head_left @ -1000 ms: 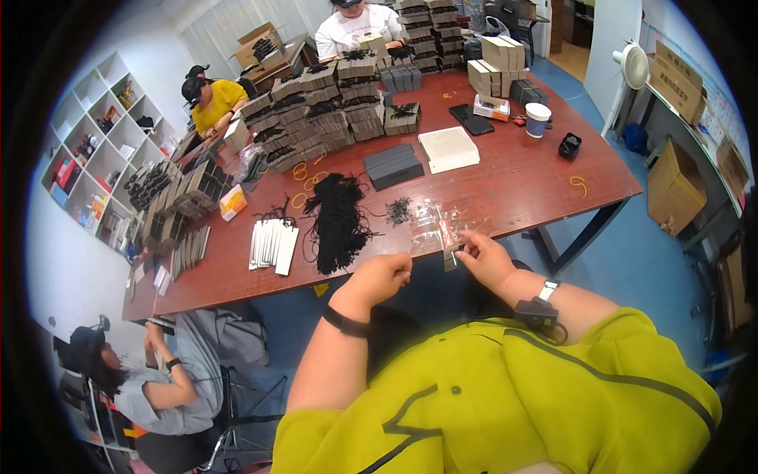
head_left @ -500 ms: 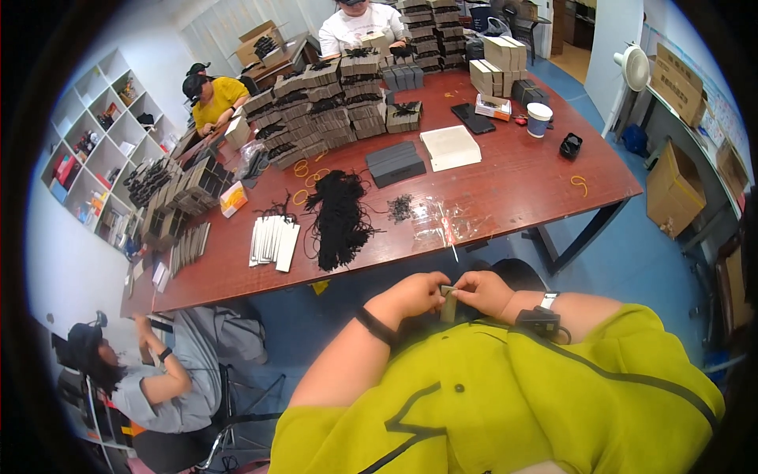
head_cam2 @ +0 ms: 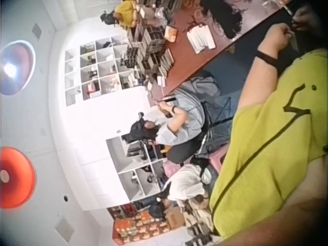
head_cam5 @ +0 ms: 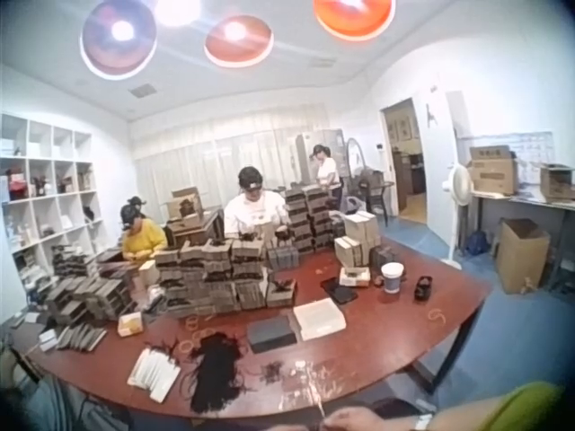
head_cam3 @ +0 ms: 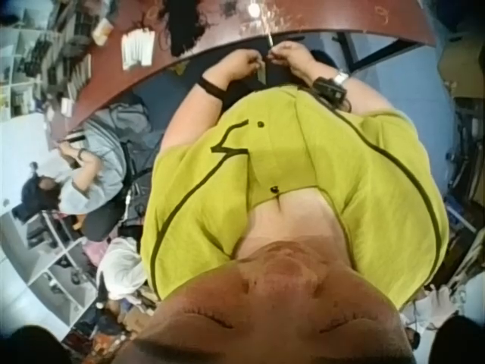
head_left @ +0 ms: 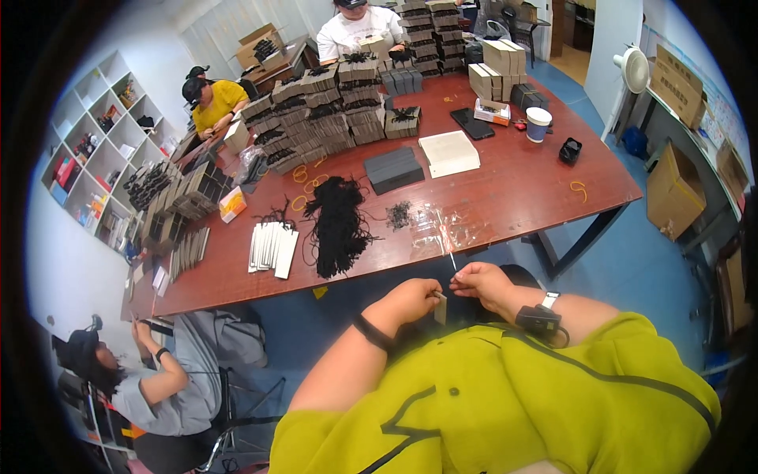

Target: Assembling small plastic parts at a shared workshop table.

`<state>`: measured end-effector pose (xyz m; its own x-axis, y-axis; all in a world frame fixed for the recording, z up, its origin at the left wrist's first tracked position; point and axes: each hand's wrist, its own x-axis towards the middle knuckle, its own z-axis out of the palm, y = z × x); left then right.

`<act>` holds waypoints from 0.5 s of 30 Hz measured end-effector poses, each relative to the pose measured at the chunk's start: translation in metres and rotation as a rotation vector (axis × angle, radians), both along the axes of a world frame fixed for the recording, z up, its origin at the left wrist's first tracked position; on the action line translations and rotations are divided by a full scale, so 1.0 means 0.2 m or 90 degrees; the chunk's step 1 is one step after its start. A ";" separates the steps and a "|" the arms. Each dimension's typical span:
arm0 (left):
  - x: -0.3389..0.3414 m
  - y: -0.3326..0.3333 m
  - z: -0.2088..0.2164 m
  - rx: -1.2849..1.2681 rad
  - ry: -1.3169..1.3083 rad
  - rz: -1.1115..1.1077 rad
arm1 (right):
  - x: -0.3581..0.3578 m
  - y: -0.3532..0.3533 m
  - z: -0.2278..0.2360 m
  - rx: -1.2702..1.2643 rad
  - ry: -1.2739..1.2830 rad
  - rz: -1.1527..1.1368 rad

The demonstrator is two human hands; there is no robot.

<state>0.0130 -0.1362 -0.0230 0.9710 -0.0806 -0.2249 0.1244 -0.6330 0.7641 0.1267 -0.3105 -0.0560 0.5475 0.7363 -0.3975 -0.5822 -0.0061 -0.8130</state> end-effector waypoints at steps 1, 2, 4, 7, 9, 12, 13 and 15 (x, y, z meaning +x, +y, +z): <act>0.01 0.00 0.00 0.014 -0.036 0.006 | 0.01 0.00 -0.02 0.002 -0.007 0.001; 0.00 -0.01 -0.02 0.039 -0.058 0.012 | 0.00 -0.01 -0.07 0.090 0.039 0.007; 0.01 -0.03 -0.05 0.050 -0.107 0.024 | 0.00 -0.03 -0.09 0.208 0.123 0.052; -0.01 -0.08 -0.06 0.043 -0.101 0.011 | -0.03 -0.03 -0.09 0.306 0.226 0.105; -0.01 -0.10 -0.04 0.053 -0.077 -0.006 | -0.03 -0.04 -0.05 0.282 0.232 0.129; -0.02 -0.08 0.07 0.057 -0.090 -0.001 | -0.05 -0.03 0.07 0.263 0.174 0.139; -0.01 -0.07 0.12 0.061 -0.105 0.013 | -0.05 -0.02 0.12 0.182 0.115 0.106; -0.01 -0.05 0.24 0.000 -0.117 0.110 | -0.02 -0.01 0.14 0.128 -0.019 0.118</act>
<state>0.0105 -0.1453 0.0247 0.9951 0.0896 -0.0427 0.0890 -0.6150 0.7835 0.1217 -0.3122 -0.0275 0.4050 0.8876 -0.2194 -0.5626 0.0527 -0.8251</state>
